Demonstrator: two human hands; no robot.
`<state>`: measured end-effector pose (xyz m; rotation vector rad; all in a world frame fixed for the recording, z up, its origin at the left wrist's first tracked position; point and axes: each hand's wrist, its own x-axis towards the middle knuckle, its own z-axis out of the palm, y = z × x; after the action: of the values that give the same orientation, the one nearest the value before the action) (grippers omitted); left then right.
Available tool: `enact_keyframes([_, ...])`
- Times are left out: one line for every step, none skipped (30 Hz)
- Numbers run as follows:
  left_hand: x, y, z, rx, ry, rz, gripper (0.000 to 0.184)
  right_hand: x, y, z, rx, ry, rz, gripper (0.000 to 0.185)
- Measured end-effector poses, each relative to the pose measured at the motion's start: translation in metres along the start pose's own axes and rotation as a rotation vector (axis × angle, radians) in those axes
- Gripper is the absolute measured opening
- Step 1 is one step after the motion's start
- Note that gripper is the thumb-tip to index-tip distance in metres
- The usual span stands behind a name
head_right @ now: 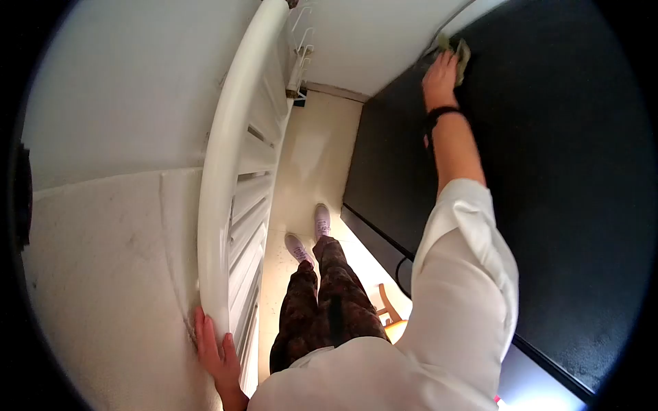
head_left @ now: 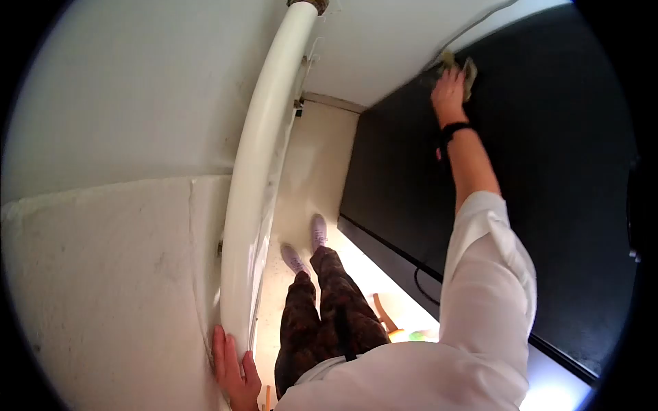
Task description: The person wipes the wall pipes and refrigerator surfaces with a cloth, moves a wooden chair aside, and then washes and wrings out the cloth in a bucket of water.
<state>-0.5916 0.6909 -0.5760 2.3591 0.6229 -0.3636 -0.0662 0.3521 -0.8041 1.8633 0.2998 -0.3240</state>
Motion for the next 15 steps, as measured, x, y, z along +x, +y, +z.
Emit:
enact_keyframes([0.001, -0.002, 0.002, -0.007, 0.008, -0.012, 0.044, -0.008, -0.035, 0.015, 0.022, 0.036, -0.039, 0.047])
enact_keyframes([0.003, -0.002, 0.004, -0.007, 0.009, -0.016, 0.044, -0.023, -0.060, 0.020, 0.013, -0.039, -0.153, 0.048])
enact_keyframes([0.005, -0.001, 0.006, 0.006, 0.028, -0.020, 0.044, -0.042, -0.082, 0.029, -0.021, -0.062, -0.285, 0.051])
enact_keyframes([0.007, -0.002, 0.006, 0.018, 0.047, -0.023, 0.043, -0.057, -0.114, 0.041, -0.027, -0.112, -0.319, 0.052])
enact_keyframes([0.008, -0.004, 0.004, 0.018, 0.048, -0.027, 0.043, -0.092, -0.125, 0.035, -0.039, -0.102, -0.478, 0.052])
enact_keyframes([0.009, -0.007, 0.004, -0.008, 0.046, 0.000, 0.042, -0.108, -0.166, 0.070, 0.024, -0.098, -0.571, 0.048])
enact_keyframes([0.011, -0.010, 0.003, -0.034, 0.044, 0.028, 0.042, -0.112, -0.204, 0.102, 0.087, -0.094, -0.663, 0.045])
enact_keyframes([0.011, -0.011, 0.002, -0.034, 0.045, 0.024, 0.042, -0.111, -0.203, 0.094, 0.085, -0.092, -0.666, 0.045])
enact_keyframes([0.011, -0.013, 0.001, 0.004, 0.037, 0.009, 0.042, -0.109, -0.198, 0.081, 0.117, -0.263, -0.795, 0.045])
enact_keyframes([0.011, -0.013, 0.000, 0.042, 0.028, -0.007, 0.042, -0.101, -0.187, 0.072, 0.104, -0.287, -0.765, 0.045])
enact_keyframes([0.011, -0.014, 0.000, 0.042, 0.029, -0.011, 0.042, -0.094, -0.173, 0.059, 0.091, -0.310, -0.734, 0.045])
enact_keyframes([0.011, -0.015, 0.000, 0.038, 0.036, -0.005, 0.043, -0.065, -0.153, 0.053, 0.073, -0.194, -0.530, 0.045])
enact_keyframes([0.013, -0.015, 0.002, 0.035, 0.044, 0.001, 0.044, -0.036, -0.134, 0.047, 0.077, -0.089, -0.322, 0.044])
enact_keyframes([0.017, -0.014, 0.004, 0.037, 0.045, -0.002, 0.044, -0.025, -0.088, 0.011, 0.001, -0.064, -0.254, 0.046])
enact_keyframes([0.022, -0.013, 0.005, 0.043, 0.040, 0.000, 0.045, 0.018, -0.082, 0.028, 0.040, -0.010, -0.091, 0.048])
